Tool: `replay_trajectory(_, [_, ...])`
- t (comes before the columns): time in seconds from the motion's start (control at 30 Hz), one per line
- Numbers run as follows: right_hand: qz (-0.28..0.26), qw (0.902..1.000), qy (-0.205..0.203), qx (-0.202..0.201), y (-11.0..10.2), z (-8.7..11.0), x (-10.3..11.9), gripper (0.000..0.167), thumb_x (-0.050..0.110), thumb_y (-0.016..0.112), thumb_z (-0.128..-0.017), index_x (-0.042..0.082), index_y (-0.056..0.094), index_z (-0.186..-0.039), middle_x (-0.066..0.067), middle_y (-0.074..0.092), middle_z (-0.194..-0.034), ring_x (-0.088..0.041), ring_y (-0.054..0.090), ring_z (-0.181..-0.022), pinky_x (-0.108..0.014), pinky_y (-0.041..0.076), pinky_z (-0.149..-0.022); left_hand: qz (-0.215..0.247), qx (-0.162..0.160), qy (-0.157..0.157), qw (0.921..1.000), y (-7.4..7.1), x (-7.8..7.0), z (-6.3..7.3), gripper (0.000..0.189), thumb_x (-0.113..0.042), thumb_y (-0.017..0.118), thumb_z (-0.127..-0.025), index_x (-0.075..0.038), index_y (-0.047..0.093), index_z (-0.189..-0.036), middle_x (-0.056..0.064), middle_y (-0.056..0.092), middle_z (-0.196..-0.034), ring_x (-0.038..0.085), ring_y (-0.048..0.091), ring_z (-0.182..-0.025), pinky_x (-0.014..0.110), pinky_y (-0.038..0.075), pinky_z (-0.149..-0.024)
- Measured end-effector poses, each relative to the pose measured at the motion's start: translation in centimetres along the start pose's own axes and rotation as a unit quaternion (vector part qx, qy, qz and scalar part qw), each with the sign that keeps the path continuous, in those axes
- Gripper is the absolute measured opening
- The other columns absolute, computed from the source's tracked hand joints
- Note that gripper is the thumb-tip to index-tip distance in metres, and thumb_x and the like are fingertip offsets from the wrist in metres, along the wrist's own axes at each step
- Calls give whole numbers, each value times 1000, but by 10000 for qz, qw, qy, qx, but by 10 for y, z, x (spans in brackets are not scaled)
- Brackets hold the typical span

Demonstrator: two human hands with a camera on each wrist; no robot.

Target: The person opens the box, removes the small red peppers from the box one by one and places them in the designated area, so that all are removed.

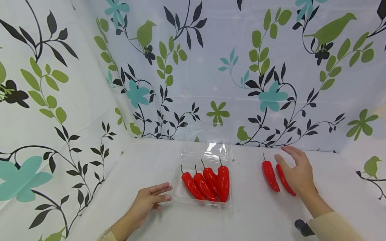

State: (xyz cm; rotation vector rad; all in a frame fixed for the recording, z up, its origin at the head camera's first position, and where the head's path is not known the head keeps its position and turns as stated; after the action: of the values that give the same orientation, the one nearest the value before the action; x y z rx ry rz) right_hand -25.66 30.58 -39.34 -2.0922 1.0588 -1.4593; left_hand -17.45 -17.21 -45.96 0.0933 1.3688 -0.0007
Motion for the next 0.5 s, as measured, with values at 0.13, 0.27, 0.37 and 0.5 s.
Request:
replay_trajectory(0.13, [-94,9980,-576,226,10,3,31,57,31,66,-99,6,51,-148,-25,36,-154,-51,31,-139,-78,42,-84,13,-6,-4,10000,0,0,0,53,-6,76,-87,5,60,-136,19,66,-129,20,74,-91,22,51,-56])
replay_trajectory(0.27, [-86,9943,-935,499,23,10,59,59,34,74,-93,9,56,-143,-21,41,-151,-49,36,-136,-75,45,-85,10,-12,-8,10000,0,1,0,52,-6,76,-88,5,60,-136,19,66,-129,19,74,-91,22,51,-56])
replay_trajectory(0.37, [-29,9914,-1074,747,33,16,78,63,39,78,-89,11,57,-141,-20,44,-149,-46,40,-133,-72,47,-86,7,-16,-23,10000,0,1,-1,52,-7,76,-88,5,60,-136,18,66,-129,19,74,-91,22,51,-56])
replay_trajectory(0.5, [-100,9879,-1054,1132,46,24,97,71,45,80,-85,14,54,-144,-17,45,-147,-41,47,-129,-63,52,-88,11,-18,-37,10000,0,2,-1,52,-7,76,-88,5,60,-136,18,66,-129,19,74,-91,23,51,-57])
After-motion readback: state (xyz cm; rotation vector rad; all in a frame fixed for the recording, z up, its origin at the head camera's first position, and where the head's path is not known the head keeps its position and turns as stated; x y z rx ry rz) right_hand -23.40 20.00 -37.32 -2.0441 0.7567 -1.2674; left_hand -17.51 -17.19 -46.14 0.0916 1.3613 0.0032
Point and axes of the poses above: each hand's wrist, its own z-axis away from the middle knuckle, its own y-axis out of the palm, x = y × z, the point moved 2 cm from there along -z, towards the middle knuckle
